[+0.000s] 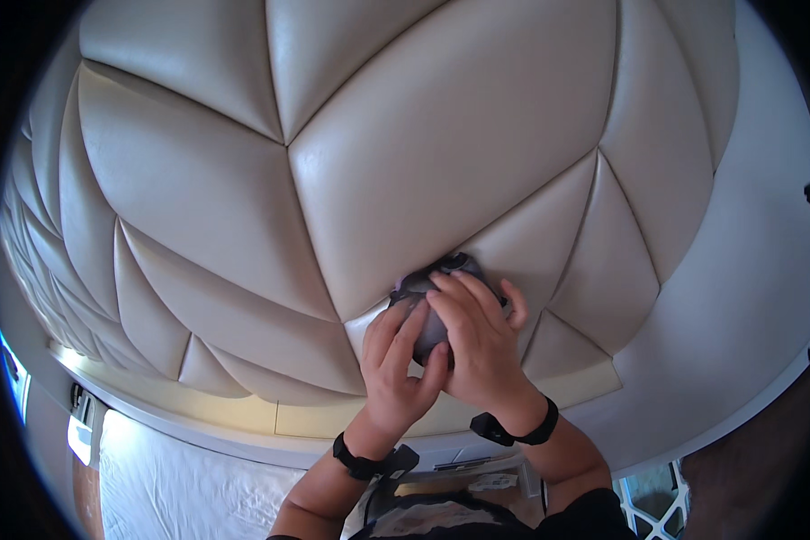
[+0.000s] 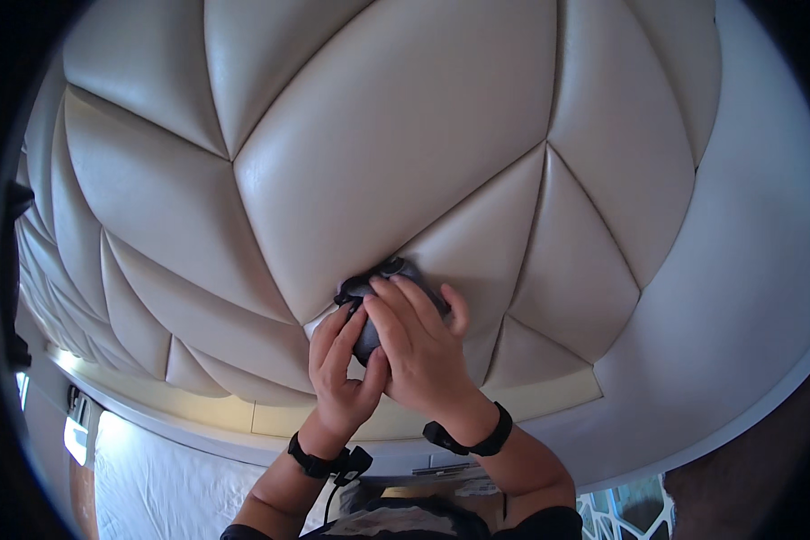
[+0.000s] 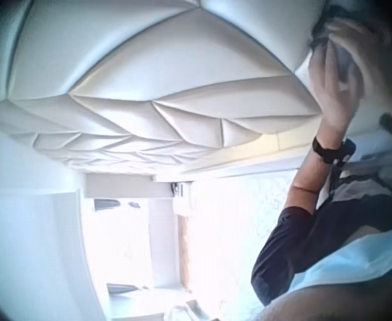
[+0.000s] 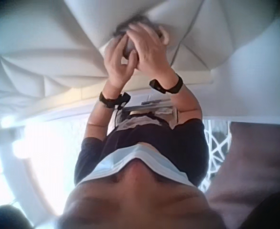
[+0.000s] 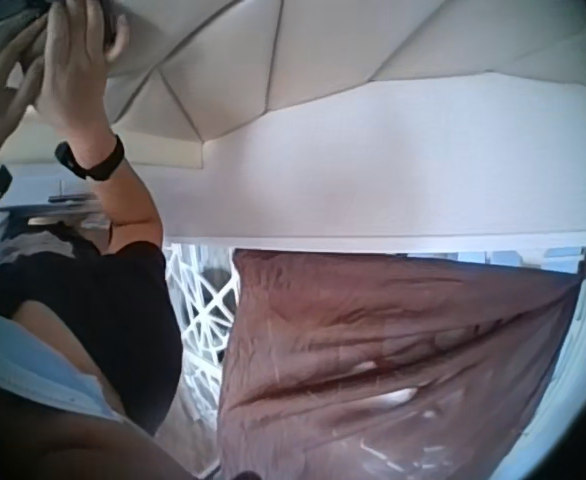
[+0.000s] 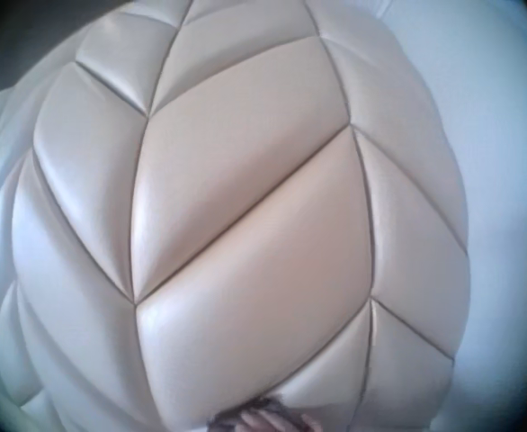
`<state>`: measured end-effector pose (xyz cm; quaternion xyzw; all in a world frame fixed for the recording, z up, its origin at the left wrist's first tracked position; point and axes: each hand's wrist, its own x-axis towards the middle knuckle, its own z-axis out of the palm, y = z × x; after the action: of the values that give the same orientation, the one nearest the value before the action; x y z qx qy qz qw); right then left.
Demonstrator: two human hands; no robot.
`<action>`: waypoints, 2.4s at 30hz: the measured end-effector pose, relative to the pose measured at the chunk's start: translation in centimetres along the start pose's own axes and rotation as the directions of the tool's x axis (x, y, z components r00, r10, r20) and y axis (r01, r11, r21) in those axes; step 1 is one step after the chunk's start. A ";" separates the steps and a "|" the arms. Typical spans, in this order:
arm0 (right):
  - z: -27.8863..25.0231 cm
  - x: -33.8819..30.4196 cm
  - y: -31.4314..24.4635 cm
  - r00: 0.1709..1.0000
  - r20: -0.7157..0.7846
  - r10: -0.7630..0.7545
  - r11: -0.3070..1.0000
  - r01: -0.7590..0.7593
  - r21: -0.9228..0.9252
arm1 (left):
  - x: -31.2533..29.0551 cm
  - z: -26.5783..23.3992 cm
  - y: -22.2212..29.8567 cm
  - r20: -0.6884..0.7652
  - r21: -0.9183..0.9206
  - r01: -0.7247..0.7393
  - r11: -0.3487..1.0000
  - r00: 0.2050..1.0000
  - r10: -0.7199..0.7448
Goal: The person wipes a white wall and a geometrically patterned padded headboard with a dark cloth. The person moves along the wall, cleaning around a wall-mounted control panel and then focuses on the padded surface.
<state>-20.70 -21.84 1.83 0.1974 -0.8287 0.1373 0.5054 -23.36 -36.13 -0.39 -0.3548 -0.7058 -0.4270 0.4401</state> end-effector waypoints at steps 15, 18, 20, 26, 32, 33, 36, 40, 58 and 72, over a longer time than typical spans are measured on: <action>-6.6 4.9 9.9 0.948 -0.309 -0.079 0.993 0.048 -0.105 | 9.5 7.5 5.7 -0.020 -0.093 -0.231 0.969 0.973 0.230; -7.4 5.9 11.5 0.922 -0.385 -0.052 0.998 0.034 -0.054 | 11.1 8.6 6.8 -0.031 -0.087 -0.266 0.960 0.964 0.264; -7.6 5.8 11.5 0.926 -0.374 -0.047 0.998 0.025 -0.065 | 11.6 9.2 7.2 -0.035 -0.048 -0.288 0.956 0.957 0.287; -6.5 3.4 11.4 0.932 -0.360 -0.028 0.999 0.016 -0.037 | 10.1 9.4 6.1 -0.013 -0.028 -0.325 0.945 0.946 0.325; -4.0 -2.6 10.7 0.938 -0.337 0.080 0.997 -0.082 0.008 | 4.8 10.0 5.1 0.088 0.035 -0.322 0.946 0.944 0.318; -3.6 -3.6 10.6 0.941 -0.324 0.097 0.995 -0.098 0.014 | 3.9 10.0 4.9 0.112 0.057 -0.319 0.946 0.944 0.311; -2.1 -6.2 10.1 0.938 -0.311 0.151 0.988 -0.151 0.024 | 1.6 10.1 4.2 0.145 0.057 -0.302 0.952 0.946 0.291; -0.6 -9.1 9.6 0.932 -0.305 0.197 0.980 -0.197 0.031 | -0.8 10.4 3.5 0.181 0.067 -0.305 0.950 0.940 0.289; -0.6 -7.1 7.5 0.887 -0.423 0.185 0.982 -0.184 0.044 | 1.8 7.1 4.7 0.203 -0.066 -0.354 0.933 0.911 0.360; 7.2 -7.3 0.4 0.898 -0.375 0.232 0.961 -0.270 -0.053 | -3.2 2.4 -3.5 0.118 0.081 -0.311 0.947 0.946 0.300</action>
<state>-23.54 -23.17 -7.99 0.0333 -0.7449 0.1924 0.6380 -26.04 -35.62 -4.92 -0.4597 -0.6844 -0.2992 0.4803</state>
